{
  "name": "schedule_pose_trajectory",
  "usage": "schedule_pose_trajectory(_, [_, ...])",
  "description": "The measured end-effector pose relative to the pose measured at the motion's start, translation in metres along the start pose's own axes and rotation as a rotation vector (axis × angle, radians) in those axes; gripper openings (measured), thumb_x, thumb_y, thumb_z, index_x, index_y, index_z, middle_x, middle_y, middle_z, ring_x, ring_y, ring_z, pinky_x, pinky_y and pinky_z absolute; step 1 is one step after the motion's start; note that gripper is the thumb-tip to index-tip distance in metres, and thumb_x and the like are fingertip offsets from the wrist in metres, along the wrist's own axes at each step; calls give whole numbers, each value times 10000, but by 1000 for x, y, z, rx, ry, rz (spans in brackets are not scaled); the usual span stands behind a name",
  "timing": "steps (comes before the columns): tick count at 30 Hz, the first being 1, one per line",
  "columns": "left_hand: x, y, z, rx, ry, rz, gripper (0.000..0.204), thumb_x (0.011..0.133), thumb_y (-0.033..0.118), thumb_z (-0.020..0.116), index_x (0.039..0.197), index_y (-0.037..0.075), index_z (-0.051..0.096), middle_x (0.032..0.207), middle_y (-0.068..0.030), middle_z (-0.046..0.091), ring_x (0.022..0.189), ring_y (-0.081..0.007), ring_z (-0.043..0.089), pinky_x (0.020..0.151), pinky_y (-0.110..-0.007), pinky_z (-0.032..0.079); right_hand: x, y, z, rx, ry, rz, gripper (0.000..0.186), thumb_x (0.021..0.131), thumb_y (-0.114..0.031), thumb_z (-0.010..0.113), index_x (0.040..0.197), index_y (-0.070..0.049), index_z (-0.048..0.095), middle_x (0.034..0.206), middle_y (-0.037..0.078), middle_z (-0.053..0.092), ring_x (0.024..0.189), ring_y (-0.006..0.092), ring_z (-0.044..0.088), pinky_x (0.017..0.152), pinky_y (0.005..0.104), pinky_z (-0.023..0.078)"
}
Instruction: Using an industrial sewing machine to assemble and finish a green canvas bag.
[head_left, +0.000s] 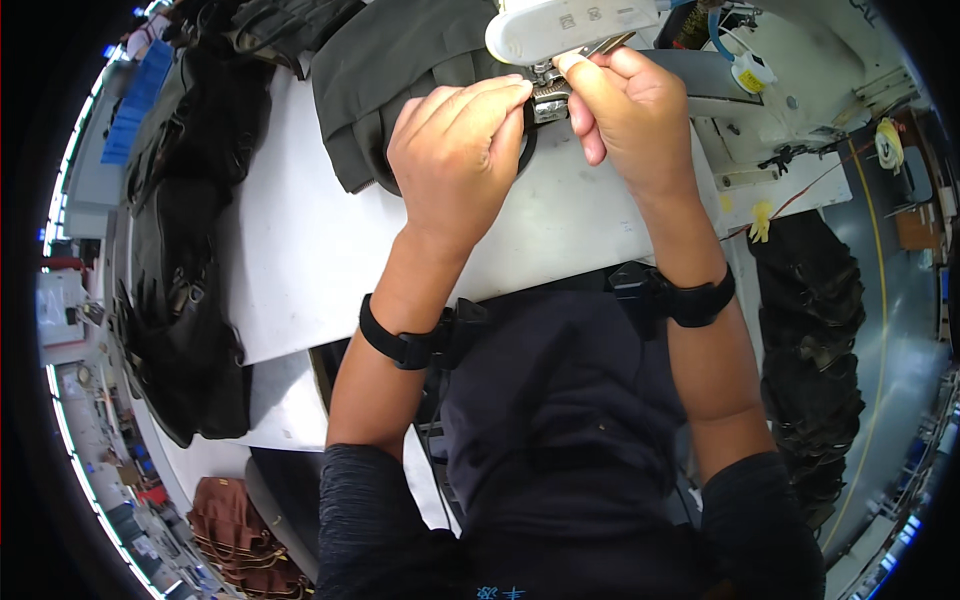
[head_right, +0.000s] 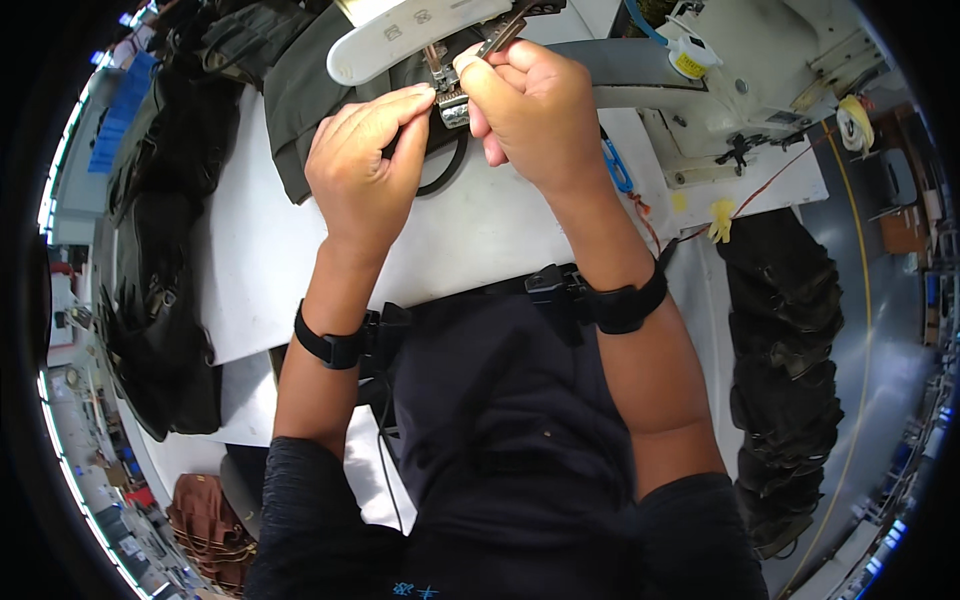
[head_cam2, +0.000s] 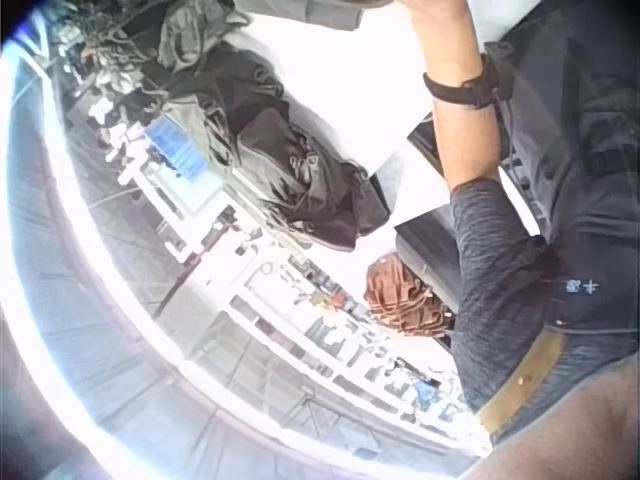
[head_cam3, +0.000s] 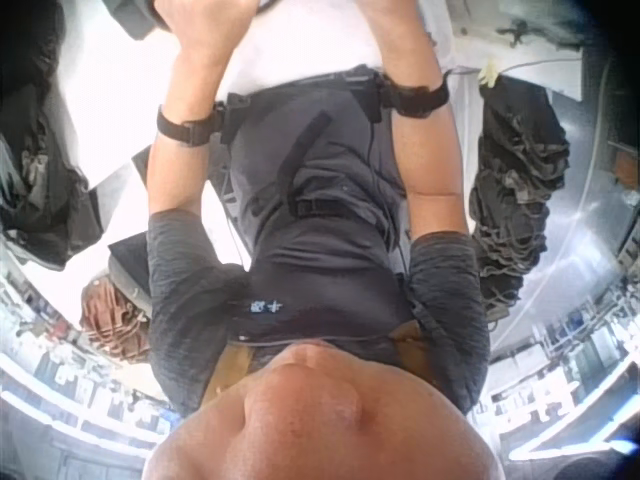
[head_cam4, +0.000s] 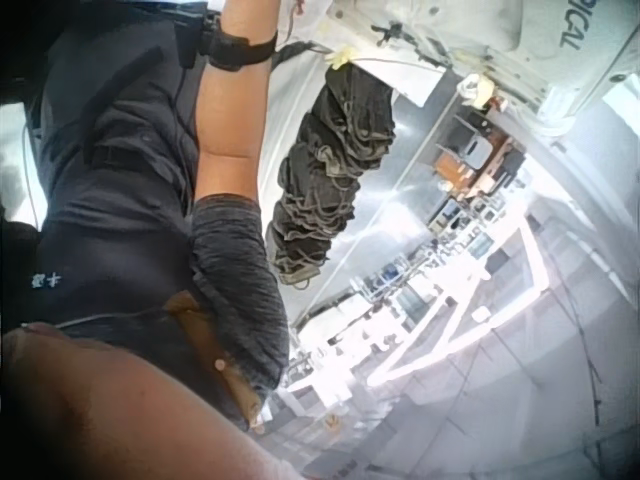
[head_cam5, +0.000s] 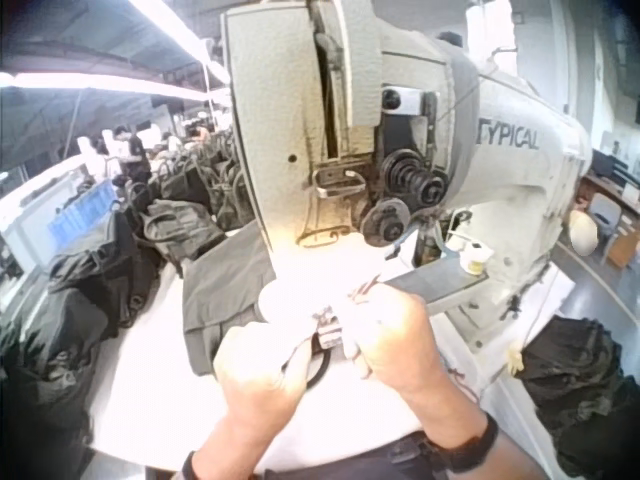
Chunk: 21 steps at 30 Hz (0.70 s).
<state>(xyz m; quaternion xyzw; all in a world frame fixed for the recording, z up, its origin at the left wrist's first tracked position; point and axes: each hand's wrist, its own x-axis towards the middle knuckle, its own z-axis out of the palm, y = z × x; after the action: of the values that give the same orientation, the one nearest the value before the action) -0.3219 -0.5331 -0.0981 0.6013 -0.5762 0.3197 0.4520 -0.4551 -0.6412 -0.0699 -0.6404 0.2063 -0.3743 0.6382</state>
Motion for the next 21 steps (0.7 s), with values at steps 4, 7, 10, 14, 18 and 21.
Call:
schedule_pose_trajectory(4, [-2,1,-1,-6,-25,-21,132,803,25,762,906,105,781,945,-1,790,786,-153,706,682,-284,473,0,-2,1,-9,30,16,196,955,-158,663,891,27,655,593,27,603,408,64,480,390,224,382])
schedule_pose_trajectory(7, [-2,2,-1,-8,-29,-30,128,805,28,762,905,107,781,944,1,790,786,-154,706,683,-283,475,0,-2,1,-7,37,21,192,953,-156,663,886,24,654,594,29,605,407,63,478,389,224,381])
schedule_pose_trajectory(10, [-1,1,0,-20,-6,-16,117,793,35,755,879,112,775,910,18,783,753,-140,684,644,-287,450,-1,-1,1,-4,43,23,178,964,-150,677,893,13,660,604,17,603,409,59,474,397,216,373])
schedule_pose_trajectory(14, [-1,0,1,-17,-15,-27,117,794,39,755,878,118,777,900,24,781,752,-142,682,651,-290,455,-1,-1,1,11,27,14,164,974,-146,689,902,-1,668,613,5,599,413,56,474,408,209,367])
schedule_pose_trajectory(18, [-3,-1,2,-17,-5,-20,118,795,39,754,880,117,777,900,22,781,751,-144,683,656,-292,458,-1,-1,0,30,15,10,167,947,-134,649,927,31,663,606,30,609,418,59,487,393,222,385])
schedule_pose_trajectory(21, [-2,0,2,-12,-16,-22,118,795,39,753,881,117,777,903,17,781,752,-147,684,656,-292,459,-1,-1,0,23,21,12,168,946,-133,648,937,33,665,608,30,609,423,60,491,395,225,389])
